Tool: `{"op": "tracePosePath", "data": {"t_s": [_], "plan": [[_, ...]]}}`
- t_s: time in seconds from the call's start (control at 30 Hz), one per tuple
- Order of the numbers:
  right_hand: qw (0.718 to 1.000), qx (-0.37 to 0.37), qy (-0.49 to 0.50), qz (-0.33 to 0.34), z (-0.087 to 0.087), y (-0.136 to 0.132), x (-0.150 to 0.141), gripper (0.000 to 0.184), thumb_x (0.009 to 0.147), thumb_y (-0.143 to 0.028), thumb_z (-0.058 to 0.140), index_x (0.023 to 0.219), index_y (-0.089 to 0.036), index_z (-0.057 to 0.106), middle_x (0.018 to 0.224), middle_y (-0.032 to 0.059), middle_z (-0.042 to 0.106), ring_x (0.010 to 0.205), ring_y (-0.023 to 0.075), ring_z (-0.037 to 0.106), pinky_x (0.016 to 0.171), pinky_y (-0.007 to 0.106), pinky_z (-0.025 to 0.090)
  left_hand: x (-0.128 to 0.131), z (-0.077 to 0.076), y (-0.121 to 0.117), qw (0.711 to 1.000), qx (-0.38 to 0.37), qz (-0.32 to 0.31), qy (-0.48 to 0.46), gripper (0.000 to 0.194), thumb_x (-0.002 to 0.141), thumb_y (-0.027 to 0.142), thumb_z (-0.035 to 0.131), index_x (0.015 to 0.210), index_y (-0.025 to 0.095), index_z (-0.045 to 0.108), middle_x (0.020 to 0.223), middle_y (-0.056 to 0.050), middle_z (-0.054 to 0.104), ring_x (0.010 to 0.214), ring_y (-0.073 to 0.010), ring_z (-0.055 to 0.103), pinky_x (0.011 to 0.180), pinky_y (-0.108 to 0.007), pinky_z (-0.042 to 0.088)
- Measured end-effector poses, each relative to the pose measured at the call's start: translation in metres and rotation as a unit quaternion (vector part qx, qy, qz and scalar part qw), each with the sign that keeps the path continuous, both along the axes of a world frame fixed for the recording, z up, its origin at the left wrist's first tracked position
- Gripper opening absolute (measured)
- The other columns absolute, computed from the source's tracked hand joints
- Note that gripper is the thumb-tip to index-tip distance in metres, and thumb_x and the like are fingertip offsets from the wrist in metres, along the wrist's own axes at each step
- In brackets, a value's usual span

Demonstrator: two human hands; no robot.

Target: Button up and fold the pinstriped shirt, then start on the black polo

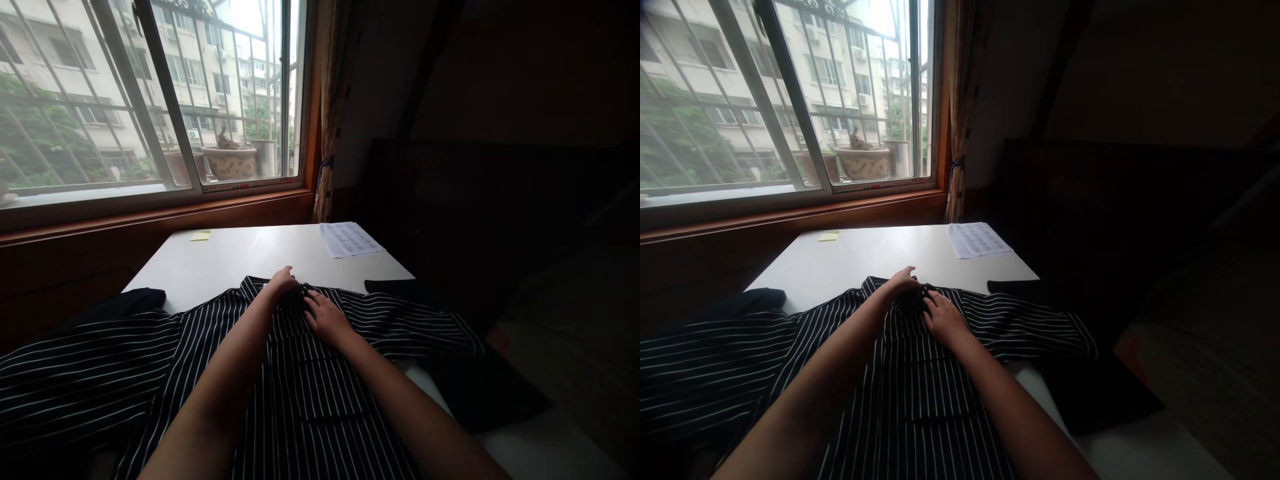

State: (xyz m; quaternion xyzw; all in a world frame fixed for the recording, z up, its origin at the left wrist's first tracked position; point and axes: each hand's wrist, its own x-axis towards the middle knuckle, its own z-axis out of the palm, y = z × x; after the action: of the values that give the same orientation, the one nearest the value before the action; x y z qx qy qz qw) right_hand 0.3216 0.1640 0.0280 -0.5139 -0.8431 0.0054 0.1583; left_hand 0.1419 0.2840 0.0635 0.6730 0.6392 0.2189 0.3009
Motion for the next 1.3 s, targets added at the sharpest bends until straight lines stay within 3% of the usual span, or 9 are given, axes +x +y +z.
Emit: {"op": "tracePosePath", "data": {"t_s": [0.1, 0.33, 0.53, 0.67, 0.83, 0.97, 1.07, 1.17, 1.3], "plan": [[1.0, -0.017, -0.006, 0.004, -0.002, 0.001, 0.0, 0.048, 0.1, -0.036, 0.041, 0.144, -0.019, 0.052, 0.155, 0.0084, 0.043, 0.144, 0.0237, 0.036, 0.122, 0.041, 0.023, -0.01, -0.004, 0.001, 0.999, 0.028, 0.012, -0.02, 0.035, 0.096, 0.035, 0.06, 0.126, 0.016, 0.057, 0.125, -0.01, 0.06, 0.106, -0.023, 0.063, 0.089, -0.044, 0.055], [0.999, -0.049, -0.022, -0.008, -0.004, -0.002, 0.011, 0.054, 0.102, -0.046, 0.034, 0.152, -0.027, 0.039, 0.163, 0.0051, 0.026, 0.15, 0.0267, 0.021, 0.121, 0.053, 0.012, -0.026, -0.019, -0.006, 0.994, 0.102, 0.036, -0.013, 0.035, 0.096, 0.036, 0.06, 0.125, 0.016, 0.057, 0.127, -0.01, 0.059, 0.107, -0.0232, 0.062, 0.09, -0.045, 0.055], [0.994, -0.083, -0.06, -0.04, -0.001, -0.001, 0.03, 0.062, 0.101, -0.056, 0.027, 0.156, -0.027, 0.03, 0.166, 0.0022, 0.015, 0.153, 0.0243, 0.012, 0.123, 0.047, 0.006, -0.019, -0.029, -0.017, 0.986, 0.161, 0.006, 0.047, 0.051, 0.097, 0.031, 0.055, 0.146, 0.026, 0.044, 0.104, -0.007, 0.069, 0.102, -0.0227, 0.064, 0.092, -0.037, 0.05], [0.992, -0.094, -0.061, -0.048, 0.0, 0.003, 0.033, 0.066, 0.1, -0.059, 0.024, 0.157, -0.026, 0.027, 0.166, 0.0024, 0.013, 0.153, 0.0247, 0.011, 0.123, 0.047, 0.006, -0.019, -0.025, -0.032, 0.971, 0.221, -0.019, 0.089, 0.052, 0.099, 0.032, 0.046, 0.151, 0.026, 0.039, 0.105, -0.009, 0.07, 0.111, -0.0266, 0.059, 0.093, -0.039, 0.049], [0.992, -0.102, -0.06, -0.05, 0.001, 0.003, 0.032, 0.069, 0.1, -0.061, 0.021, 0.157, -0.023, 0.027, 0.166, 0.0036, 0.013, 0.153, 0.0256, 0.01, 0.123, 0.048, 0.006, -0.018, -0.01, -0.059, 0.943, 0.299, -0.032, 0.141, 0.051, 0.101, 0.029, 0.038, 0.149, 0.014, 0.04, 0.136, -0.019, 0.055, 0.127, -0.0323, 0.047, 0.109, -0.051, 0.037], [0.992, -0.103, -0.06, -0.048, 0.002, 0.004, 0.029, 0.071, 0.1, -0.062, 0.019, 0.157, -0.022, 0.027, 0.166, 0.0042, 0.012, 0.153, 0.0257, 0.009, 0.122, 0.048, 0.005, -0.017, -0.008, -0.092, 0.92, 0.329, -0.127, 0.173, 0.04, 0.101, 0.032, 0.042, 0.139, 0.028, 0.055, 0.137, -0.008, 0.058, 0.137, -0.0263, 0.04, 0.119, -0.047, 0.026], [0.992, -0.1, -0.063, -0.041, 0.003, 0.005, 0.029, 0.071, 0.099, -0.063, 0.018, 0.157, -0.022, 0.026, 0.166, 0.0034, 0.013, 0.153, 0.0241, 0.009, 0.123, 0.047, 0.005, -0.031, -0.02, -0.117, 0.91, 0.323, -0.176, 0.191, 0.042, 0.1, 0.044, 0.046, 0.139, 0.033, 0.054, 0.142, -0.004, 0.056, 0.145, -0.0293, 0.033, 0.121, -0.056, 0.019], [0.992, -0.098, -0.067, -0.034, 0.004, 0.005, 0.037, 0.071, 0.1, -0.063, 0.016, 0.157, -0.024, 0.026, 0.166, 0.0015, 0.014, 0.153, 0.0211, 0.01, 0.123, 0.044, 0.007, -0.06, -0.03, -0.132, 0.906, 0.274, -0.214, 0.242, 0.052, 0.1, 0.055, 0.038, 0.15, 0.039, 0.037, 0.158, 0.0, 0.036, 0.151, -0.0338, 0.017, 0.117, -0.066, 0.016], [0.991, -0.101, -0.072, -0.056, 0.004, 0.008, 0.066, 0.069, 0.101, -0.059, 0.017, 0.157, -0.021, 0.027, 0.165, 0.0036, 0.017, 0.153, 0.0214, 0.013, 0.123, 0.046, 0.011, -0.109, -0.031, -0.139, 0.918, 0.214, -0.2, 0.267, 0.058, 0.101, 0.058, 0.029, 0.155, 0.042, 0.014, 0.165, 0.005, 0.012, 0.153, -0.0298, 0.009, 0.12, -0.062, 0.013]]}}
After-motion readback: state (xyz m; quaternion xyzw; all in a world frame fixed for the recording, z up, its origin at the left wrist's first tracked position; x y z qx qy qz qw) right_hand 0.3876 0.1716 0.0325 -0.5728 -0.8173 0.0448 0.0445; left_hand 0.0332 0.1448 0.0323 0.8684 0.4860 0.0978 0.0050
